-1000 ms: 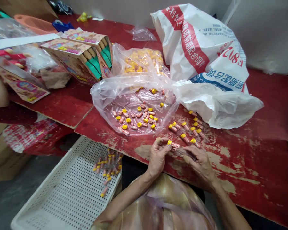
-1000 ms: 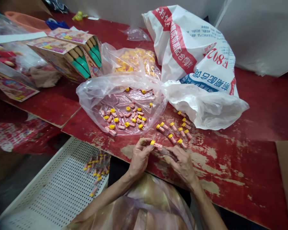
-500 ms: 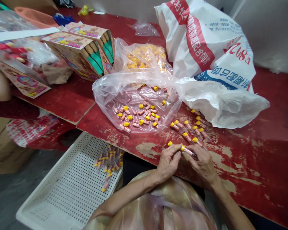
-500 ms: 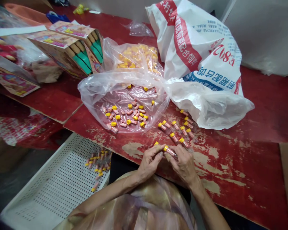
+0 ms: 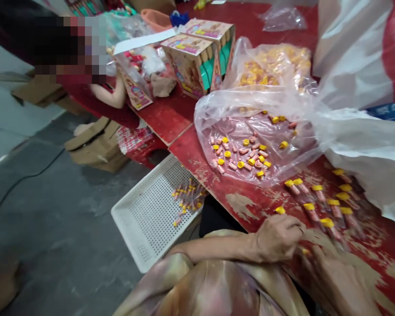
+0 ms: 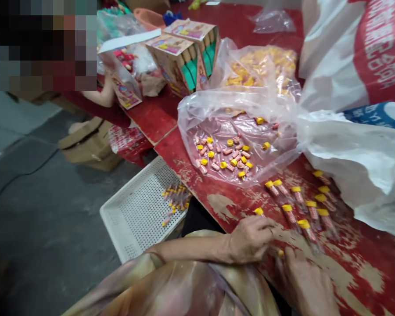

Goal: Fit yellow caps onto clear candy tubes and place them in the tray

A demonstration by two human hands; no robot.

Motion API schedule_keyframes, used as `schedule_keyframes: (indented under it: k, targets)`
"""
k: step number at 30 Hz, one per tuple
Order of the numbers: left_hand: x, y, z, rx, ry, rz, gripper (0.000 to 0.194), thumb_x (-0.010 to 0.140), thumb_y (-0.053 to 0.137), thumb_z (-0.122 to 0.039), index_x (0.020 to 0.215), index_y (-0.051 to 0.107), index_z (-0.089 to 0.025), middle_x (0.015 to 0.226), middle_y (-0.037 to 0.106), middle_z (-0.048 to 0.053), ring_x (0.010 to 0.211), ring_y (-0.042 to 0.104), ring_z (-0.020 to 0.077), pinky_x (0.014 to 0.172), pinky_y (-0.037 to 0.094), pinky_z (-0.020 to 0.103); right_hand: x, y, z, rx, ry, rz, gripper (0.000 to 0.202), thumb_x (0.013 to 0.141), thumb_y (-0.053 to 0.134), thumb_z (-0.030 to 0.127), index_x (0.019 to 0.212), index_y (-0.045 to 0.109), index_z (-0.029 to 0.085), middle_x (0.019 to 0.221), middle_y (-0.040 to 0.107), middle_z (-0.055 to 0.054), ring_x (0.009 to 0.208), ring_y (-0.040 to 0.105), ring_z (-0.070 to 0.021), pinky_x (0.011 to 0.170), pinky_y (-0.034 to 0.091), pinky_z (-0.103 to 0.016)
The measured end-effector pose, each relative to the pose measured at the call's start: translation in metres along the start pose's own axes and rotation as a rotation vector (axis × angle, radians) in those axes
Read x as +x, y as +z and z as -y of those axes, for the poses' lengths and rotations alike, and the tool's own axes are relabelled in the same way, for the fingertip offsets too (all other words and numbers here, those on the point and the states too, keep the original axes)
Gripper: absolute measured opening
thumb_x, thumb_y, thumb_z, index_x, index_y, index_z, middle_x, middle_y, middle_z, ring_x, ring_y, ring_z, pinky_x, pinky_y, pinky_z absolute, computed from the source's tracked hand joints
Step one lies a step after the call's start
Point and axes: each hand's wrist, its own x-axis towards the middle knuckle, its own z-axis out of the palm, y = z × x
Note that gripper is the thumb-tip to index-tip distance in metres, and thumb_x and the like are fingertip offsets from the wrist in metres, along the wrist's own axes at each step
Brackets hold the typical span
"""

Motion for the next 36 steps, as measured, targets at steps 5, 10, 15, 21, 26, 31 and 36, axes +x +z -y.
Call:
schedule_keyframes:
  k: [5, 10, 15, 21, 26, 31, 36]
  targets:
    - [0.009, -0.022, 0.013, 0.136, 0.059, -0.002, 0.023, 0.081, 0.049, -0.019, 0.101, 0.060, -0.016, 0.112, 0.061, 0.011, 0.102, 0.050, 0.0271, 0.082, 0.038, 0.040, 0.013, -0.014, 0.010, -0.013, 0.029, 0.057, 0.018, 0.083, 0.042, 0.031, 0.073, 0.054, 0.021, 0.060, 0.060, -0.004, 0.040, 0.054, -0.0192, 0.039, 0.026, -0.027]
    - [0.006, -0.018, 0.028, 0.311, 0.144, 0.221, 0.024, 0.090, 0.045, -0.020, 0.110, 0.055, -0.016, 0.107, 0.061, 0.010, 0.098, 0.051, 0.0246, 0.083, 0.038, 0.041, 0.018, -0.023, 0.014, 0.017, 0.083, -0.053, 0.026, 0.091, 0.039, 0.032, 0.072, 0.051, 0.020, 0.064, 0.058, -0.002, 0.050, 0.056, -0.0184, 0.045, 0.034, -0.029]
    - [-0.003, -0.008, 0.033, 0.037, 0.045, 0.077, 0.028, 0.090, 0.043, -0.018, 0.115, 0.055, -0.014, 0.094, 0.063, 0.010, 0.088, 0.054, 0.0234, 0.077, 0.042, 0.039, 0.011, -0.018, 0.030, 0.267, 0.201, -0.205, 0.024, 0.096, 0.035, 0.030, 0.098, 0.056, 0.017, 0.085, 0.062, -0.005, 0.070, 0.060, -0.0168, 0.061, 0.043, -0.028]
    - [0.003, -0.010, 0.015, -1.148, -0.587, -0.232, 0.038, 0.089, 0.049, -0.043, 0.118, 0.051, -0.019, 0.096, 0.062, 0.007, 0.078, 0.059, 0.0170, 0.072, 0.045, 0.030, 0.033, -0.011, 0.075, 0.780, 0.629, -0.567, 0.022, 0.092, 0.047, 0.031, 0.110, 0.051, 0.019, 0.097, 0.062, -0.005, 0.084, 0.061, -0.0146, 0.069, 0.049, -0.025]
    - [0.007, -0.006, 0.003, -1.620, -0.764, -0.300, 0.041, 0.072, 0.073, -0.036, 0.101, 0.051, -0.018, 0.083, 0.063, 0.001, 0.071, 0.059, 0.0105, 0.070, 0.045, 0.022, 0.060, -0.022, 0.089, 0.791, 0.337, -0.635, 0.020, 0.090, 0.049, 0.021, 0.110, 0.050, 0.018, 0.105, 0.059, -0.006, 0.097, 0.056, -0.0157, 0.083, 0.048, -0.029]
    - [0.009, -0.010, 0.007, -1.616, -0.863, -0.363, 0.043, 0.064, 0.078, -0.028, 0.095, 0.050, -0.017, 0.074, 0.062, -0.001, 0.058, 0.057, 0.0098, 0.052, 0.044, 0.020, 0.051, -0.022, 0.049, 0.385, 0.251, -0.626, 0.025, 0.089, 0.047, 0.019, 0.113, 0.050, 0.014, 0.110, 0.056, -0.012, 0.101, 0.050, -0.0224, 0.085, 0.043, -0.038]
    - [0.008, -0.013, 0.014, -1.681, -0.823, -0.313, 0.038, 0.069, 0.074, -0.029, 0.097, 0.052, -0.015, 0.072, 0.062, 0.001, 0.056, 0.058, 0.0122, 0.045, 0.043, 0.020, 0.034, -0.009, 0.002, -0.060, 0.548, -0.294, 0.028, 0.090, 0.046, 0.024, 0.114, 0.053, 0.012, 0.109, 0.057, -0.012, 0.096, 0.048, -0.0275, 0.079, 0.037, -0.041]
